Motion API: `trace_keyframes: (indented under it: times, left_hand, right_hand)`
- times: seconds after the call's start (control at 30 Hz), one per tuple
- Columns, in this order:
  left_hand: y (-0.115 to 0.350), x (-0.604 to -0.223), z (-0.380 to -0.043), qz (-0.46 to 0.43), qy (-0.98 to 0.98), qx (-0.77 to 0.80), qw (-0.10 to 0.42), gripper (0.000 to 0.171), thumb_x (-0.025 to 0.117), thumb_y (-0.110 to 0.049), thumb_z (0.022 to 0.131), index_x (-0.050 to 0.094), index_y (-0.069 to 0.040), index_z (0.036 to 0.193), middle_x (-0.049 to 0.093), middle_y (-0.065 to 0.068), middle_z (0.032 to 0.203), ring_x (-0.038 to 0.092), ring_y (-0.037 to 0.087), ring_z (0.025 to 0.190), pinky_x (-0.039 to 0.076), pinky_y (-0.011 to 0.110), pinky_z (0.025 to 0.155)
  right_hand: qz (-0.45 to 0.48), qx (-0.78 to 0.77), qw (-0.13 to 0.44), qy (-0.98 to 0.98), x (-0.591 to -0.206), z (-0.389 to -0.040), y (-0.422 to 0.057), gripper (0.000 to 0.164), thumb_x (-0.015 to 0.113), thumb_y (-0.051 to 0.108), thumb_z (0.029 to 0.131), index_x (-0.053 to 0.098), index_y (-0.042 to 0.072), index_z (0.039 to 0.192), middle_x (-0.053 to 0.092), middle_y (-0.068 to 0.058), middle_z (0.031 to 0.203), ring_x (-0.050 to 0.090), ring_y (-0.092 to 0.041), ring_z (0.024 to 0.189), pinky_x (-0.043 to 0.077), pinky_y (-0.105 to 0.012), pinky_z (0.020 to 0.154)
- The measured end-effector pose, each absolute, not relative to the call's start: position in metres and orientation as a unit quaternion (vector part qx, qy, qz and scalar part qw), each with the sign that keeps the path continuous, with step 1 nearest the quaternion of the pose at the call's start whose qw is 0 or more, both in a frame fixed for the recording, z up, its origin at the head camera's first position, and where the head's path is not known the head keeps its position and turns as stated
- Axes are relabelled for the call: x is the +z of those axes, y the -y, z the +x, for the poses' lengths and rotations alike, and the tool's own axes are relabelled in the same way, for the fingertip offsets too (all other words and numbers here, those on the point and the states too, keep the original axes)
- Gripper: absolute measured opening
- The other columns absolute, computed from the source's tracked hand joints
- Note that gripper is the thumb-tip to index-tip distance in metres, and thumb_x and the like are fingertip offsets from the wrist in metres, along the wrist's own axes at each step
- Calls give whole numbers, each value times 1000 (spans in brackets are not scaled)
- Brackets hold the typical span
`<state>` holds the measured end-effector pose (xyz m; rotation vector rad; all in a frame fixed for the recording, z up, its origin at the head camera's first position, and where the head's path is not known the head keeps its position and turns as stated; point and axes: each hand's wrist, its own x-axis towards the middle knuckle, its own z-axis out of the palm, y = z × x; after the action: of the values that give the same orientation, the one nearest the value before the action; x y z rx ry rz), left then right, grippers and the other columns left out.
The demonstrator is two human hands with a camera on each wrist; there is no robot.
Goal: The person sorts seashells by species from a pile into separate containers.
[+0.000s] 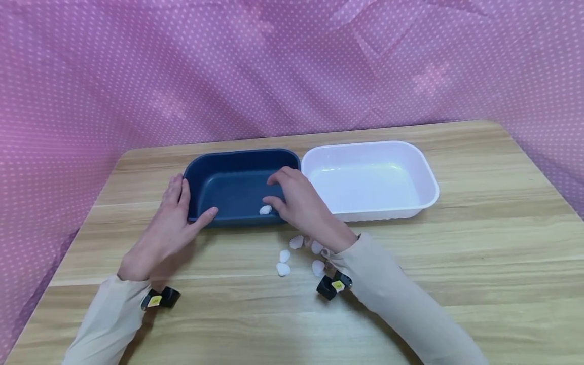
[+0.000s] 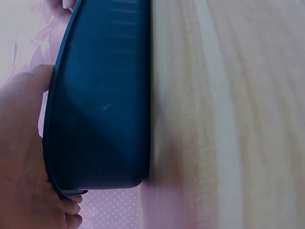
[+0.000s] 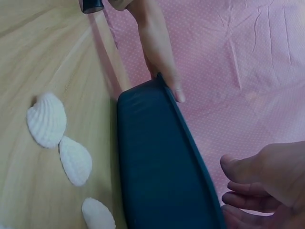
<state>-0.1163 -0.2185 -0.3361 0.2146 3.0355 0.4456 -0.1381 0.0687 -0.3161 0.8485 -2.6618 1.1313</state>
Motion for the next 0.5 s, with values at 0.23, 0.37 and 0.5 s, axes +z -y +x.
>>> trace_keyframes:
  times: [0.23,0.37,0.5]
  left_hand:
    - [219,-338,-116,70,-986,146,31,107,32,-76,88,-5,3,151,-16,18,159,-17,28,145,4,52,117]
    - [219,-339,-116,68,-986,147,30,108,33,-77,88,-5,2,151,-16,17,159,-16,28,145,5,53,116]
    - [219,-339,-117,70,-986,149,30,108,33,-77,87,-5,2,152,-16,16,159,-17,27,145,6,53,116]
  right_hand:
    - [309,371,95,870,-316,-124,-83,29,74,12,86,64,-3,108,63,-15,105,60,-28,91,52,-36,77]
    - [326,361,96,868,-318,-113,-93,27,73,12,86,64,-3,107,64,-12,105,61,-26,94,53,-35,80]
    - [336,351,68,871,-320,-101,-104,27,73,12,86,65,1,109,64,-9,107,61,-24,96,53,-35,83]
